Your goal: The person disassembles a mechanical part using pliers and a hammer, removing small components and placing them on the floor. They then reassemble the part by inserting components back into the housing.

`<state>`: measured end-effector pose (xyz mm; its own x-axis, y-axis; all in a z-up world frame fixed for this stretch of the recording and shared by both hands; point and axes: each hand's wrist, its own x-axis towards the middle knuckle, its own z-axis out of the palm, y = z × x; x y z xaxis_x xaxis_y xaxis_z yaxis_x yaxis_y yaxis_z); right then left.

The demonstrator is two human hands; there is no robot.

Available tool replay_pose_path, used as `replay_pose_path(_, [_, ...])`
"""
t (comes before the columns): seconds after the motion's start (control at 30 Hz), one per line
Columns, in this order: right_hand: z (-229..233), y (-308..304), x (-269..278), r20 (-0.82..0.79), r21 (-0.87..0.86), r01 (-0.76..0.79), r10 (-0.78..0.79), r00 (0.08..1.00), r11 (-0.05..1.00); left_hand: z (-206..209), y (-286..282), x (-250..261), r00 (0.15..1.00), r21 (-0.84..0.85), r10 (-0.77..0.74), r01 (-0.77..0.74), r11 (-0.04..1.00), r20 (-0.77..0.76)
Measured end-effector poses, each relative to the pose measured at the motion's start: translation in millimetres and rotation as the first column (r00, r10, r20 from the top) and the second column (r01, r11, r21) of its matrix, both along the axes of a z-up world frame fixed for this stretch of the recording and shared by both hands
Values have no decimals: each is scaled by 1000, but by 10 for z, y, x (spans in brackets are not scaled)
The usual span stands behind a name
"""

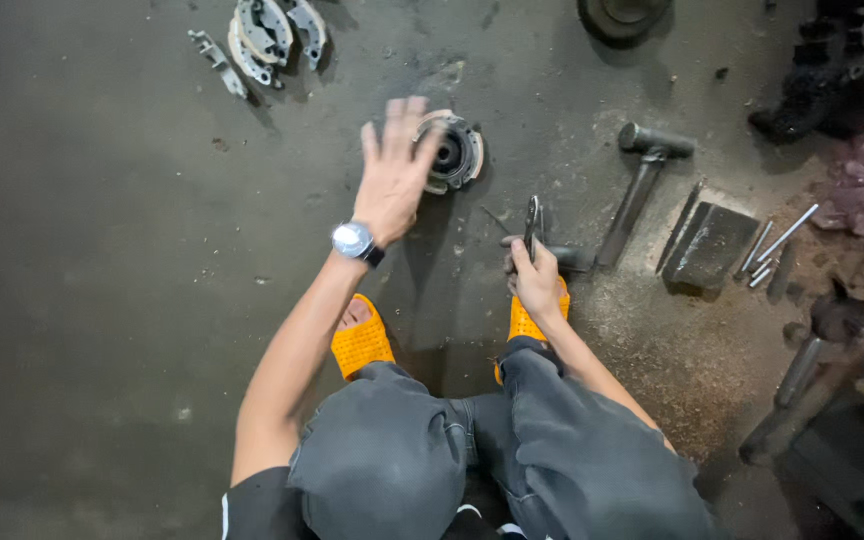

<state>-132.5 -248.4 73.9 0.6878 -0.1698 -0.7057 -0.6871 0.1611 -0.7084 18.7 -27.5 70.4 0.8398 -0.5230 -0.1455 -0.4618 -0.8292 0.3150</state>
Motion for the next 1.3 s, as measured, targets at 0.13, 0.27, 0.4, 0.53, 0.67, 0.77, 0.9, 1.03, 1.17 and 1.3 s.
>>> replay_pose_path(0.13, [-31,35,14,-68,-131,-184,176,982,974,59,-47,-477,753,-484,569,-653,582,-332])
replay_pose_path(0.27, [89,22,95,14,-433,-488,547,837,758,58,-388,-556,-1,36,-95,-930,-366,-996])
replay_pose_path(0.4, [119,-27,141,87,-444,-510,601,794,737,-26,-541,-547,-66,97,-88,-904,-415,-994])
replay_pose_path(0.53, [26,-52,140,49,-453,-554,640,766,698,-22,-550,-449,-107,86,44,-937,-339,-993])
replay_pose_path(0.67, [-103,-33,200,-55,-401,-646,687,724,649,-286,-527,-419,-66,12,152,-944,-330,-986])
replay_pose_path(0.77, [-20,79,361,-107,-369,-685,703,703,628,-442,-515,-418,-2,-79,268,-953,-293,-964])
replay_pose_path(0.9, [128,191,570,-109,-338,-727,743,661,597,-476,-439,-408,35,-131,277,-932,-337,-960])
replay_pose_path(1.03, [73,257,658,-102,-333,-730,747,657,597,-508,-399,-435,68,-171,325,-938,-301,-943])
replay_pose_path(1.17, [-16,301,740,-84,-348,-739,767,637,576,-478,-405,-434,90,-191,331,-939,-287,-939])
replay_pose_path(1.3, [53,353,804,-115,-367,-756,780,616,543,-522,-418,-441,83,-182,301,-931,-318,-950])
